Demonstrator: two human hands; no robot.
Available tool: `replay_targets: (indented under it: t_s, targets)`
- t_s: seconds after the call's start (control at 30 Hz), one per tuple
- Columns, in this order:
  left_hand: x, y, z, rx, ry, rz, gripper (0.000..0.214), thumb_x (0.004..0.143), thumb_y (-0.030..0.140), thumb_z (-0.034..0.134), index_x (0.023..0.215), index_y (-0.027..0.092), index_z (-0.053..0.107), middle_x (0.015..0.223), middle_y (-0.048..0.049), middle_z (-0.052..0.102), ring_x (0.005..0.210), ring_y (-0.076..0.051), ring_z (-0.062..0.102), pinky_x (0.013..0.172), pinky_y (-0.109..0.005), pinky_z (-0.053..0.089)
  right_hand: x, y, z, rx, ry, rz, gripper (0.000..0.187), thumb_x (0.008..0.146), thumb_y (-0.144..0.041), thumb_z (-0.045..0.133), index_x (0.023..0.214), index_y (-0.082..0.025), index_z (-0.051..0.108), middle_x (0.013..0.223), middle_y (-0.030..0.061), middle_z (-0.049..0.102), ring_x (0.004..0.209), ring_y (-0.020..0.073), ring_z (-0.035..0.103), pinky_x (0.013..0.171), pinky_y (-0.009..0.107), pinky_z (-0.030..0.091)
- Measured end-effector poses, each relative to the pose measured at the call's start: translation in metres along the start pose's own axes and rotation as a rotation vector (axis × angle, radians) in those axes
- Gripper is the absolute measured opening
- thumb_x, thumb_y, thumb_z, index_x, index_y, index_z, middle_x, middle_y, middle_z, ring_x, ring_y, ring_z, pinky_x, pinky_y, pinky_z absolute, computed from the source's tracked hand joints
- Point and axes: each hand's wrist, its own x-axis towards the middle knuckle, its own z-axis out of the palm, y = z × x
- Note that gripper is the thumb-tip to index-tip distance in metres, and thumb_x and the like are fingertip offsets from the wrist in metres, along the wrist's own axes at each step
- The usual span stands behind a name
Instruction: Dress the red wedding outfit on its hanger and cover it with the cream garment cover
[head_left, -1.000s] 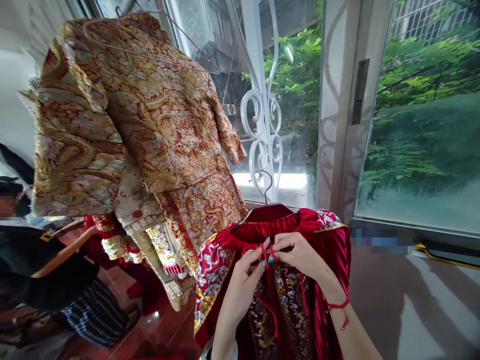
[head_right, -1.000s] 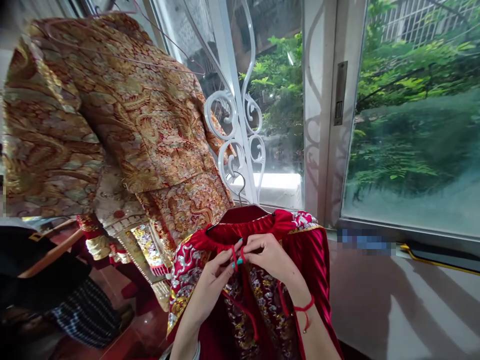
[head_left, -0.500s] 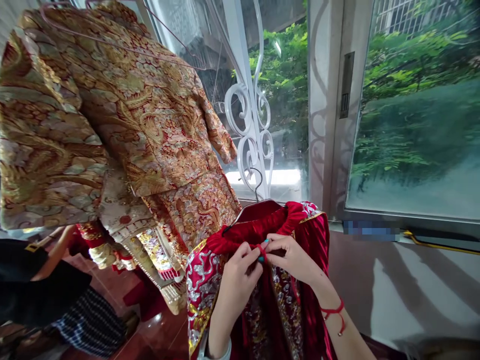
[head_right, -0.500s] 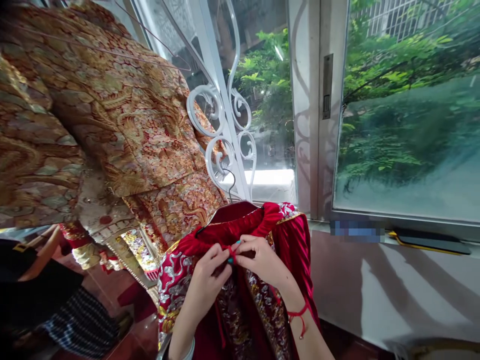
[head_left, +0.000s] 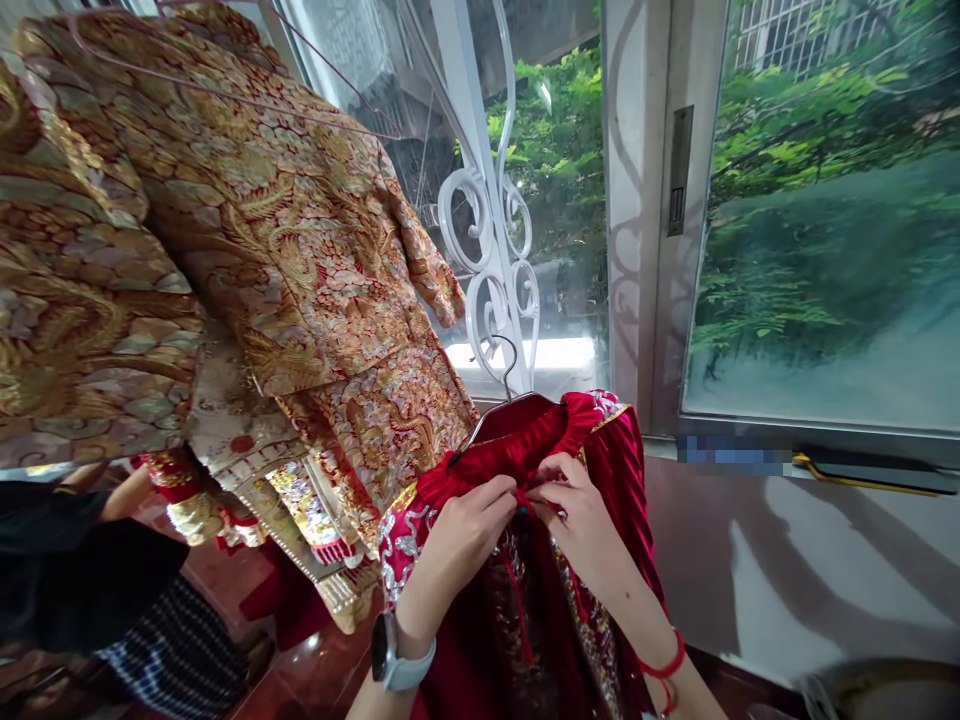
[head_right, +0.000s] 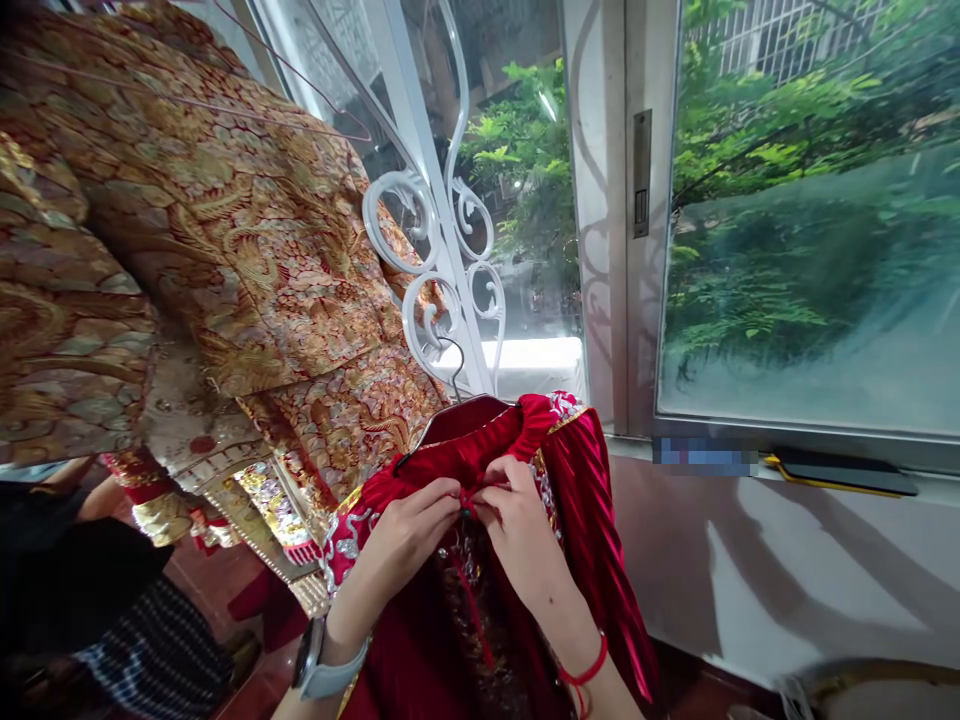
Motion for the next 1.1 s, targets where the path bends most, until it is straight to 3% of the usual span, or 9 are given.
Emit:
replay_targets:
  t_s: [0.2, 0.37, 0.5, 0.63, 0.7, 0.77, 0.87, 0.93, 1.1]
  targets:
    - [-0.015, -0.005, -0.002, 0.018, 0.116, -0.027, 0.026, 0.099, 0.015, 0.039, 0.106, 0.018, 0.064, 0.110, -0.0075, 0.070, 0.095, -0.018, 0.069, 0.078, -0.026, 0.056, 0.000, 0.013, -0.012, -0.159, 0.303, -0.150, 0.023, 0.092, -0.011, 0.053, 0.084, -0.023, 0.072, 0.094, 0.0071, 0.062, 0.090, 0.0206, 0.058, 0.078, 0.036, 0.052]
    - [-0.032, -0.014, -0.008, 0.021, 0.125, -0.028, 0.036, 0.096, 0.009, 0.034, 0.113, 0.018, 0.065, 0.114, -0.0104, 0.070, 0.105, -0.021, 0.067, 0.088, -0.031, 0.056, 0.006, 0.023, -0.026, -0.167, 0.309, -0.217, 0.022, 0.092, -0.016, 0.056, 0.080, -0.023, 0.072, 0.087, 0.0063, 0.062, 0.084, 0.0202, 0.056, 0.076, 0.036, 0.049]
    - [-0.025, -0.002, 0.005, -0.322, 0.260, -0.290, 0.020, 0.095, 0.019, 0.047, 0.098, 0.021, 0.066, 0.105, -0.0078, 0.068, 0.088, -0.018, 0.068, 0.076, -0.027, 0.056, 0.005, 0.019, -0.024, 0.233, 0.162, 0.078, 0.018, 0.087, -0.033, 0.064, 0.076, -0.021, 0.071, 0.087, 0.0060, 0.059, 0.076, 0.0179, 0.056, 0.067, 0.032, 0.048]
    - [-0.013, 0.024, 0.029, -1.062, 0.411, -0.577, 0.020, 0.093, 0.040, 0.054, 0.092, 0.021, 0.056, 0.061, 0.0040, 0.056, 0.045, -0.009, 0.049, 0.043, -0.019, 0.042, -0.003, 0.004, -0.012, 0.914, 0.023, 0.540, 0.035, 0.071, -0.053, 0.076, 0.081, -0.021, 0.067, 0.081, 0.0030, 0.060, 0.068, 0.0143, 0.055, 0.062, 0.028, 0.048]
    - [-0.013, 0.033, 0.035, -1.330, 0.396, -0.630, 0.027, 0.091, 0.048, 0.054, 0.093, 0.021, 0.051, 0.050, 0.0085, 0.047, 0.038, -0.007, 0.038, 0.038, -0.017, 0.033, -0.007, -0.002, -0.008, 1.122, 0.015, 0.681, 0.038, 0.068, -0.053, 0.079, 0.078, -0.020, 0.062, 0.076, 0.0002, 0.059, 0.057, 0.0097, 0.048, 0.057, 0.026, 0.046]
    - [-0.018, 0.036, 0.032, -1.405, 0.296, -0.614, 0.031, 0.090, 0.051, 0.054, 0.093, 0.021, 0.049, 0.048, 0.0091, 0.046, 0.038, -0.007, 0.037, 0.040, -0.017, 0.032, -0.009, -0.002, -0.006, 1.198, 0.009, 0.701, 0.038, 0.068, -0.051, 0.078, 0.074, -0.020, 0.056, 0.071, -0.0020, 0.055, 0.049, 0.0064, 0.036, 0.049, 0.024, 0.039]
    - [-0.029, 0.030, 0.017, -1.230, 0.116, -0.575, 0.030, 0.093, 0.051, 0.049, 0.092, 0.021, 0.049, 0.050, 0.0097, 0.042, 0.041, -0.008, 0.037, 0.045, -0.019, 0.034, -0.009, 0.004, -0.012, 1.121, -0.016, 0.670, 0.039, 0.071, -0.054, 0.073, 0.073, -0.022, 0.051, 0.065, -0.0039, 0.048, 0.046, 0.0061, 0.025, 0.043, 0.023, 0.028]
    - [-0.036, 0.025, 0.003, -1.007, 0.060, -0.581, 0.029, 0.095, 0.049, 0.045, 0.090, 0.021, 0.051, 0.057, 0.0074, 0.044, 0.047, -0.009, 0.042, 0.051, -0.021, 0.038, -0.004, 0.007, -0.024, 0.884, -0.099, 0.590, 0.036, 0.077, -0.053, 0.067, 0.072, -0.022, 0.050, 0.063, -0.0043, 0.046, 0.047, 0.0076, 0.027, 0.045, 0.024, 0.028]
    - [-0.042, 0.020, -0.018, -0.506, -0.022, -0.547, 0.021, 0.097, 0.036, 0.042, 0.085, 0.023, 0.055, 0.083, -0.0016, 0.060, 0.074, -0.018, 0.056, 0.069, -0.029, 0.043, 0.012, -0.003, -0.058, 0.021, -0.251, 0.050, 0.022, 0.090, -0.037, 0.056, 0.075, -0.022, 0.061, 0.076, 0.0022, 0.061, 0.075, 0.0177, 0.053, 0.067, 0.030, 0.041]
